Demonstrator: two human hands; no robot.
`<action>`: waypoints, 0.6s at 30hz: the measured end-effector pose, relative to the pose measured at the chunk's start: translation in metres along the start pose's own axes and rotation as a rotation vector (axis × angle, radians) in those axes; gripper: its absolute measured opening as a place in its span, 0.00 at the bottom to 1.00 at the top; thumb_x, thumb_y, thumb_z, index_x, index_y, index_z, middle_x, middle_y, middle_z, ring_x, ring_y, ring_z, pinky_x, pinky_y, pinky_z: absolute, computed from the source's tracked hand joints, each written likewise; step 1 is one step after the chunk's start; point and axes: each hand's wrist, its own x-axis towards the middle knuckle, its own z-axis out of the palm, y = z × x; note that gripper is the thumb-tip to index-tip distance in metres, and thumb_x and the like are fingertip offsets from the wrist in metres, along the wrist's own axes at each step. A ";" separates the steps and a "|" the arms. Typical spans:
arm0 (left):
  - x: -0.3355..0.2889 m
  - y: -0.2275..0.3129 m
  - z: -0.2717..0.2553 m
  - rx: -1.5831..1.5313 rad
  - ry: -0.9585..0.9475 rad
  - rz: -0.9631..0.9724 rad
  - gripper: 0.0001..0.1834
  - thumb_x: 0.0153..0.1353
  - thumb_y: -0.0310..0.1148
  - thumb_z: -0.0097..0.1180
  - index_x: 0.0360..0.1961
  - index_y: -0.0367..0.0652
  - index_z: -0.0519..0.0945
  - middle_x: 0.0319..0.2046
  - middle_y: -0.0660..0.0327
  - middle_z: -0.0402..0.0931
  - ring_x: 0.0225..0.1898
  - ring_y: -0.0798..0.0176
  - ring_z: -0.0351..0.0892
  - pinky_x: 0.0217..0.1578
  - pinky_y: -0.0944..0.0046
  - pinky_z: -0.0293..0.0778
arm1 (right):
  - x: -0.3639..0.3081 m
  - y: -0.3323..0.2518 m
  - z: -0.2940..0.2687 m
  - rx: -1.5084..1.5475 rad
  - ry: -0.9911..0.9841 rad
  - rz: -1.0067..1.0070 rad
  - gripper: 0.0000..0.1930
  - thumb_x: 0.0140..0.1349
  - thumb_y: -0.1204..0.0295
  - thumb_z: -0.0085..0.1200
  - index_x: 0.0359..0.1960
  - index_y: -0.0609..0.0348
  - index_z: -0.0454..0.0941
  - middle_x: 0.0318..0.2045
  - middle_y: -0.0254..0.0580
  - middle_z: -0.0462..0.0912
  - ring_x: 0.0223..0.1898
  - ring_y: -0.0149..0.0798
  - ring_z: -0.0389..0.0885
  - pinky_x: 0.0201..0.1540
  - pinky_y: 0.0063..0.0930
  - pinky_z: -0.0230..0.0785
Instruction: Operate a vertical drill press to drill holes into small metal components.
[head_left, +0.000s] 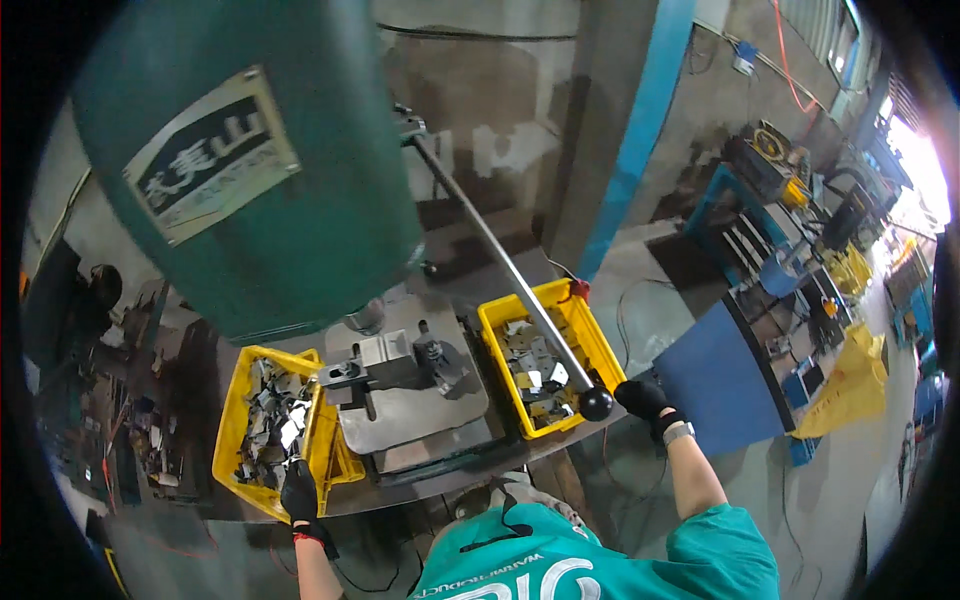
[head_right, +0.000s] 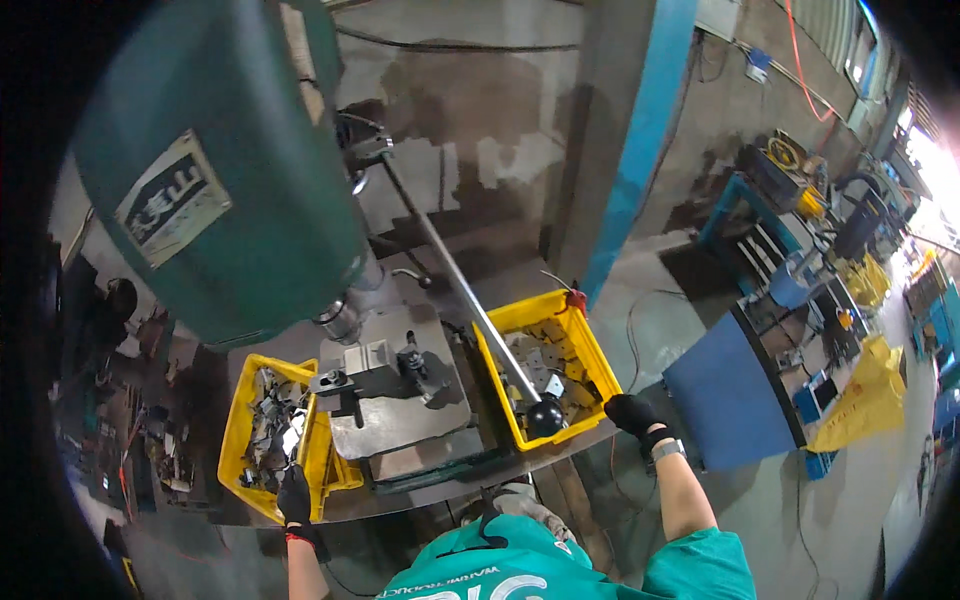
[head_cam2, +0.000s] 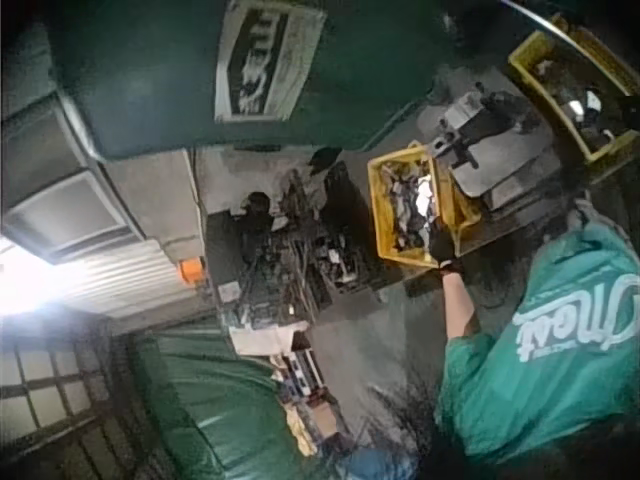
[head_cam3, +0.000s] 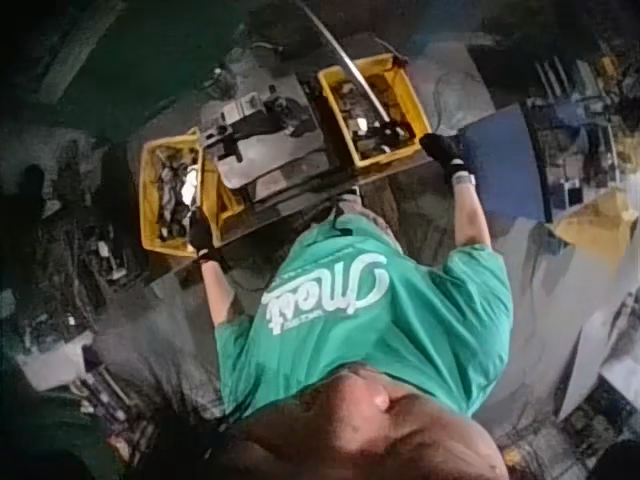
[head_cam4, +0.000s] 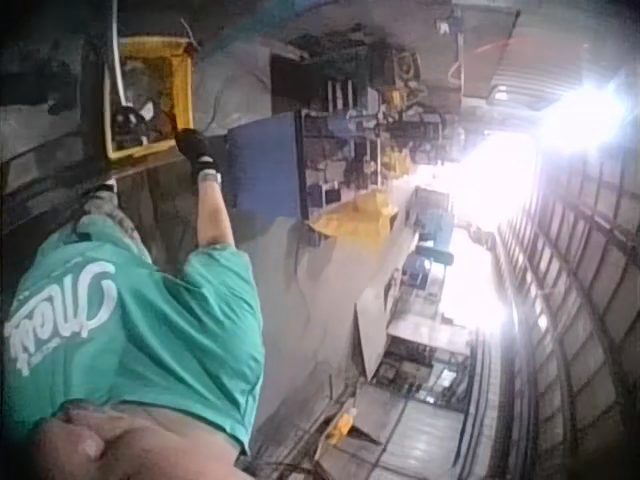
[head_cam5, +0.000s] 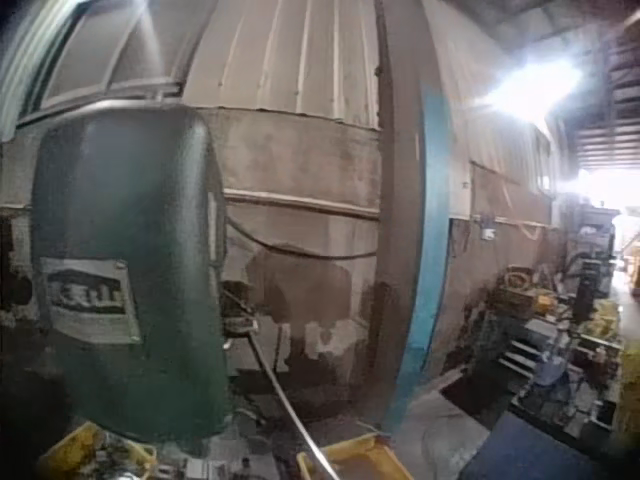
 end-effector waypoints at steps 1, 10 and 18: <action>0.000 0.002 -0.002 -0.011 -0.060 -0.077 0.07 0.60 0.34 0.45 0.36 0.46 0.74 0.34 0.55 0.76 0.26 0.52 0.78 0.25 0.57 0.73 | -0.012 0.009 0.007 -0.028 0.012 0.048 0.19 0.59 0.53 0.42 0.36 0.53 0.78 0.32 0.48 0.80 0.35 0.53 0.78 0.39 0.42 0.70; -0.009 -0.028 0.023 0.168 -0.032 0.112 0.13 0.63 0.39 0.40 0.42 0.44 0.73 0.39 0.52 0.76 0.32 0.46 0.77 0.29 0.51 0.73 | -0.029 0.021 0.004 -0.134 0.341 -0.007 0.10 0.56 0.69 0.47 0.35 0.57 0.78 0.29 0.54 0.78 0.35 0.52 0.77 0.42 0.42 0.69; 0.004 -0.008 -0.003 0.039 -0.233 -0.106 0.16 0.64 0.40 0.39 0.44 0.43 0.73 0.36 0.48 0.76 0.33 0.41 0.76 0.31 0.49 0.72 | 0.080 0.043 0.048 0.045 0.180 -0.539 0.06 0.60 0.70 0.45 0.34 0.56 0.74 0.24 0.45 0.72 0.30 0.46 0.73 0.39 0.43 0.66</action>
